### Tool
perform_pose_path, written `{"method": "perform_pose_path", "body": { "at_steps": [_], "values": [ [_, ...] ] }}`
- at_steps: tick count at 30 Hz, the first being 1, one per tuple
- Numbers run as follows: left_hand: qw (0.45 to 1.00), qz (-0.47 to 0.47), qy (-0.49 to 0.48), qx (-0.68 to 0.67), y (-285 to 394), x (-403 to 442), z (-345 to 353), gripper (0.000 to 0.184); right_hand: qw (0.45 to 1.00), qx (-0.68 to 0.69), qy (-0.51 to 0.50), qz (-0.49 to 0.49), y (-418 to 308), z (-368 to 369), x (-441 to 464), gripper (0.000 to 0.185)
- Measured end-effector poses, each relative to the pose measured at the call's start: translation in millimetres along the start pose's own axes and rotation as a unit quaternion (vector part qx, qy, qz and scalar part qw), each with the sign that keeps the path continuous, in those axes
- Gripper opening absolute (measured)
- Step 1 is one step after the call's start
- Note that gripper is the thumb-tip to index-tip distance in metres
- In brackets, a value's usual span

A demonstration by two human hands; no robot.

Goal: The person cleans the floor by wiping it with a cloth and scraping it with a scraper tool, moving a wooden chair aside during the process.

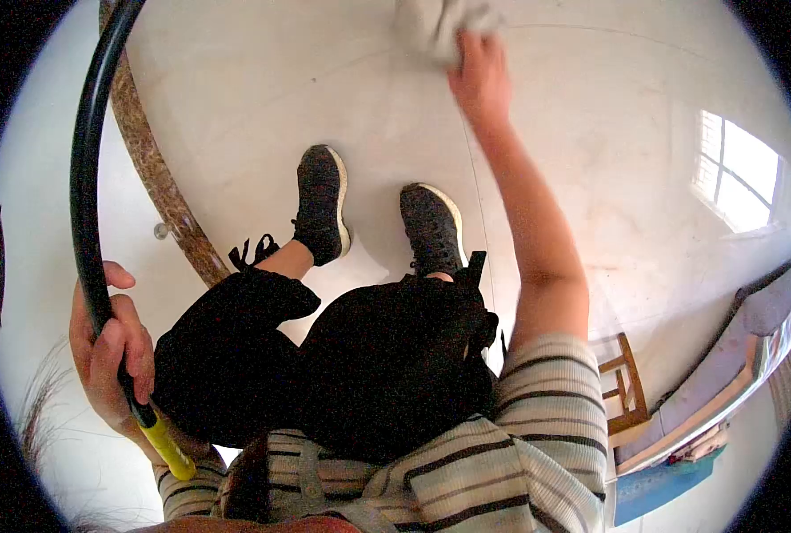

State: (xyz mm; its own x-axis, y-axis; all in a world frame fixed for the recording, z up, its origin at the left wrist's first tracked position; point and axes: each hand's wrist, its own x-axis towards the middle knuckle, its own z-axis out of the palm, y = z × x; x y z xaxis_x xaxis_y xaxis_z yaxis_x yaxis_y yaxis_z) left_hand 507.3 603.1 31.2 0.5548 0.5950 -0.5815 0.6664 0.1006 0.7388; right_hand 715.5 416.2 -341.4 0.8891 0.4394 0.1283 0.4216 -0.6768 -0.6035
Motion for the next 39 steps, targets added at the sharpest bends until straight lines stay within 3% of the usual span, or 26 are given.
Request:
{"method": "perform_pose_path", "body": {
  "at_steps": [2,3,6,8,11,12,15,16,18,20,21,22,23,26,29,30,31,33,35,36,39],
  "values": [
    [1.0,0.008,0.0,-0.012,-2,1,0,0.038,0.986,-0.077,-0.148,0.016,17,0,-99,0.043],
    [1.0,0.006,-0.002,-0.011,-3,0,0,0.038,0.98,-0.065,-0.185,0.032,26,3,-145,0.043],
    [0.999,0.013,-0.029,0.002,-3,-1,4,0.037,0.97,-0.044,-0.232,0.059,22,-18,-169,0.044],
    [0.997,-0.002,-0.07,0.04,-1,-2,6,0.034,0.981,-0.067,-0.174,0.047,36,-10,-146,0.046],
    [0.994,-0.014,-0.098,0.042,2,-8,14,0.029,0.986,-0.105,-0.016,0.131,84,1,-73,0.047],
    [0.991,-0.039,-0.11,0.059,7,-10,14,0.027,0.968,-0.099,-0.045,0.226,80,-19,-41,0.049],
    [0.986,-0.037,-0.159,0.038,11,-14,19,0.025,0.945,-0.161,-0.034,0.285,83,-48,-5,0.056],
    [0.987,-0.028,-0.156,0.031,13,-15,21,0.025,0.947,-0.162,-0.027,0.276,70,-65,-2,0.056],
    [0.978,-0.027,-0.206,0.031,18,-18,26,0.023,0.956,-0.242,0.023,0.165,42,-106,-18,0.068],
    [0.974,-0.005,-0.225,-0.003,22,-18,34,0.023,0.993,-0.056,0.032,0.101,22,-124,-39,0.06],
    [0.968,0.012,-0.248,-0.028,23,-21,38,0.023,0.97,0.172,-0.016,0.171,18,-118,-48,0.055],
    [0.965,0.019,-0.256,-0.045,25,-23,44,0.023,0.902,0.363,-0.122,0.198,-14,-139,-52,0.053],
    [0.962,0.028,-0.267,-0.059,27,-25,50,0.024,0.803,0.527,-0.16,0.227,-58,-157,-55,0.061],
    [0.941,0.074,-0.308,-0.12,32,-39,76,0.023,0.739,0.63,-0.178,0.159,-141,-207,-39,0.075],
    [0.915,0.132,-0.349,-0.15,28,-59,112,0.023,0.662,0.711,-0.199,0.128,-191,-256,-14,0.06],
    [0.911,0.126,-0.357,-0.165,22,-62,125,0.024,0.642,0.744,-0.129,0.131,-205,-272,-13,0.045],
    [0.911,0.111,-0.367,-0.153,20,-71,132,0.027,0.679,0.714,-0.092,0.143,-198,-282,-6,0.032],
    [0.904,0.216,-0.369,-0.026,7,-77,150,0.031,0.674,0.712,-0.126,0.153,-185,-306,-6,0.024],
    [0.865,0.251,-0.417,0.121,1,-94,156,0.034,0.726,0.653,-0.133,0.17,-180,-327,-21,0.022],
    [0.793,0.389,-0.372,0.285,-5,-106,155,0.036,0.791,0.575,-0.121,0.171,-171,-333,-31,0.022],
    [0.604,0.619,-0.287,0.411,-60,-132,164,0.028,0.923,0.326,-0.093,0.18,-130,-339,-71,0.042]
  ]
}}
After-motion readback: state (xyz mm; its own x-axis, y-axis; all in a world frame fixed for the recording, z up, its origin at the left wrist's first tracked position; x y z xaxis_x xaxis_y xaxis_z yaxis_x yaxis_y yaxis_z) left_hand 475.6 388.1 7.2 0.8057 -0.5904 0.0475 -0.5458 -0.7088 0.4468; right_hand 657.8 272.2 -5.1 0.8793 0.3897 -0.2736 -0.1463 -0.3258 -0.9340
